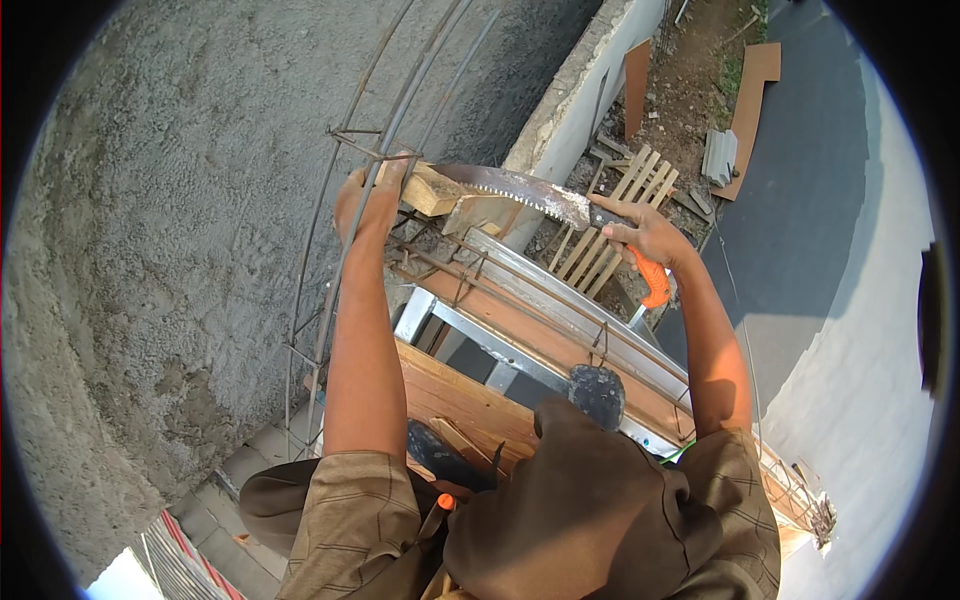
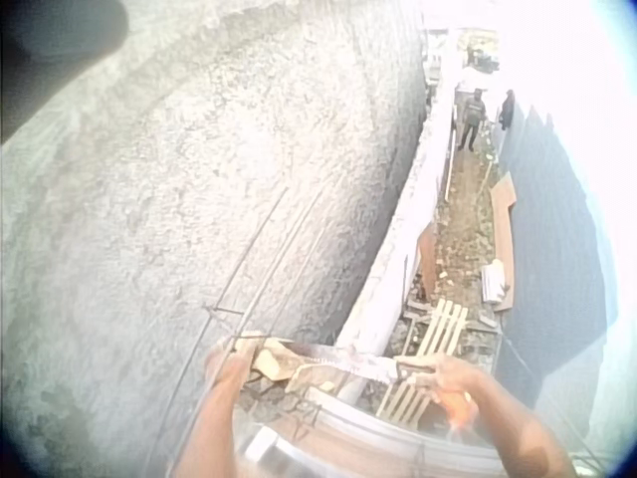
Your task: The person is sawing a wooden block and then securing rebar with wire while on a construction scaffolding.
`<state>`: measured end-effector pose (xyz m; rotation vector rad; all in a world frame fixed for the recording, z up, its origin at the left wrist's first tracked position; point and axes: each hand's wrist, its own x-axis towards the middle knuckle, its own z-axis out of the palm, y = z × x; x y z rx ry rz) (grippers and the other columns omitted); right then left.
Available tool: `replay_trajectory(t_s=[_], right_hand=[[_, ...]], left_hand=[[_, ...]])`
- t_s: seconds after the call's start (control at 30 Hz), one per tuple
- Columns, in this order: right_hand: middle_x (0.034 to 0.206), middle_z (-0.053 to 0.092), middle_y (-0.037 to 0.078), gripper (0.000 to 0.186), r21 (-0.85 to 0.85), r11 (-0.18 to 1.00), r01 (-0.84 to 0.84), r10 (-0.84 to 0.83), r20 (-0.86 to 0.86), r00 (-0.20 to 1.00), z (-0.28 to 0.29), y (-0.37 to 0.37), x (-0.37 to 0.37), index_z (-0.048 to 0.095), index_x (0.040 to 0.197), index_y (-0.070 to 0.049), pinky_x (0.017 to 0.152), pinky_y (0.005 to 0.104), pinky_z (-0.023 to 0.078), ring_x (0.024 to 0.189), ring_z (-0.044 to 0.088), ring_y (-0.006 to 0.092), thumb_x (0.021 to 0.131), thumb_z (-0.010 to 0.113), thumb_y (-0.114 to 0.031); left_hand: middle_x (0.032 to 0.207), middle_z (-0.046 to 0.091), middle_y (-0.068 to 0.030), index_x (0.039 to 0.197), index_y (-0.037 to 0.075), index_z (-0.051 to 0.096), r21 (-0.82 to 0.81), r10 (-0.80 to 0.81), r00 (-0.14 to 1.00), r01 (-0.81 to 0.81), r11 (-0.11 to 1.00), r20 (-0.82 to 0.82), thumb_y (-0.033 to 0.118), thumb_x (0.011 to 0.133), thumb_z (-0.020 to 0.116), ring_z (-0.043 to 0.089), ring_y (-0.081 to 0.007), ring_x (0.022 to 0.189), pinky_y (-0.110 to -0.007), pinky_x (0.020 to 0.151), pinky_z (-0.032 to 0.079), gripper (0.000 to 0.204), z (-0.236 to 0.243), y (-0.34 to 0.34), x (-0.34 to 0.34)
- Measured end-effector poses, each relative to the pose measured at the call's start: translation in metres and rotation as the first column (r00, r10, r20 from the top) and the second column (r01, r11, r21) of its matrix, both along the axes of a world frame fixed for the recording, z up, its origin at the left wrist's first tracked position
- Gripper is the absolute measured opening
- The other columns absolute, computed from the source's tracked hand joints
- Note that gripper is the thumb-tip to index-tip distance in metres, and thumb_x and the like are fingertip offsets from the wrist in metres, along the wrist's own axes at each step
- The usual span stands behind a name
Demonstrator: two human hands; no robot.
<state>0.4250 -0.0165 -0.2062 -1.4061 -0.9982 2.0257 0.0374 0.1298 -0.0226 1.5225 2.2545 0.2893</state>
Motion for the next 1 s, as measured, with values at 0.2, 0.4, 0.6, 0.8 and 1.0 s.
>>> replay_trajectory(t_s=[0.2, 0.4, 0.6, 0.8, 1.0], right_hand=[[0.067, 0.056, -0.001, 0.053, 0.03, 0.998, -0.063, 0.062, 0.051, 0.997, 0.083, 0.034, -0.024, 0.053, 0.157, -0.018, 0.051, 0.0282, 0.046, 0.052, 0.051, 0.0088, 0.105, 0.064, -0.022], [0.067, 0.056, 0.002, 0.054, 0.05, 0.989, -0.142, 0.148, -0.151, 0.977, 0.085, 0.118, -0.122, 0.053, 0.157, -0.025, 0.048, 0.0343, 0.045, 0.049, 0.048, 0.0121, 0.104, 0.066, -0.031], [0.066, 0.057, 0.003, 0.053, 0.08, 0.981, -0.178, 0.176, 0.027, 0.984, 0.085, 0.101, -0.036, 0.055, 0.155, -0.014, 0.043, 0.0312, 0.039, 0.041, 0.043, 0.0114, 0.103, 0.065, -0.019], [0.064, 0.055, 0.002, 0.057, 0.125, 0.969, -0.212, 0.22, -0.05, 0.974, 0.067, 0.136, -0.121, 0.051, 0.157, -0.014, 0.049, 0.0316, 0.045, 0.047, 0.047, 0.0108, 0.103, 0.066, -0.02], [0.061, 0.056, 0.003, 0.056, 0.042, 0.975, -0.218, 0.218, -0.006, 0.976, 0.044, 0.11, -0.029, 0.052, 0.157, -0.016, 0.041, 0.0283, 0.042, 0.042, 0.048, 0.0103, 0.103, 0.064, -0.018]], left_hand=[[0.103, 0.079, -0.0189, 0.106, 0.007, 0.082, -0.013, 0.044, 0.998, -0.044, 0.999, -0.039, 0.051, 0.089, 0.073, 0.075, -0.0343, 0.099, -0.043, 0.091, 0.054, 0.048, -0.004, 0.01, 0.008], [0.109, 0.076, -0.025, 0.107, 0.004, 0.079, 0.03, -0.044, 0.988, 0.049, 0.998, -0.151, 0.053, 0.085, 0.07, 0.07, -0.0442, 0.106, -0.049, 0.096, 0.052, 0.055, 0.0, 0.013, 0.008], [0.114, 0.075, -0.0232, 0.113, 0.005, 0.077, -0.046, -0.048, 0.985, 0.041, 0.998, -0.165, 0.046, 0.086, 0.068, 0.069, -0.0448, 0.112, -0.049, 0.099, 0.051, 0.05, -0.001, 0.009, 0.013], [0.114, 0.074, -0.0254, 0.114, 0.005, 0.076, -0.03, -0.084, 0.979, 0.079, 0.996, -0.184, 0.045, 0.087, 0.067, 0.068, -0.0454, 0.113, -0.05, 0.1, 0.05, 0.049, 0.008, 0.007, 0.015], [0.112, 0.075, -0.0254, 0.112, 0.003, 0.076, -0.037, -0.04, 0.996, 0.037, 0.999, -0.081, 0.042, 0.089, 0.067, 0.07, -0.0458, 0.11, -0.05, 0.099, 0.051, 0.047, 0.002, 0.01, 0.013]])
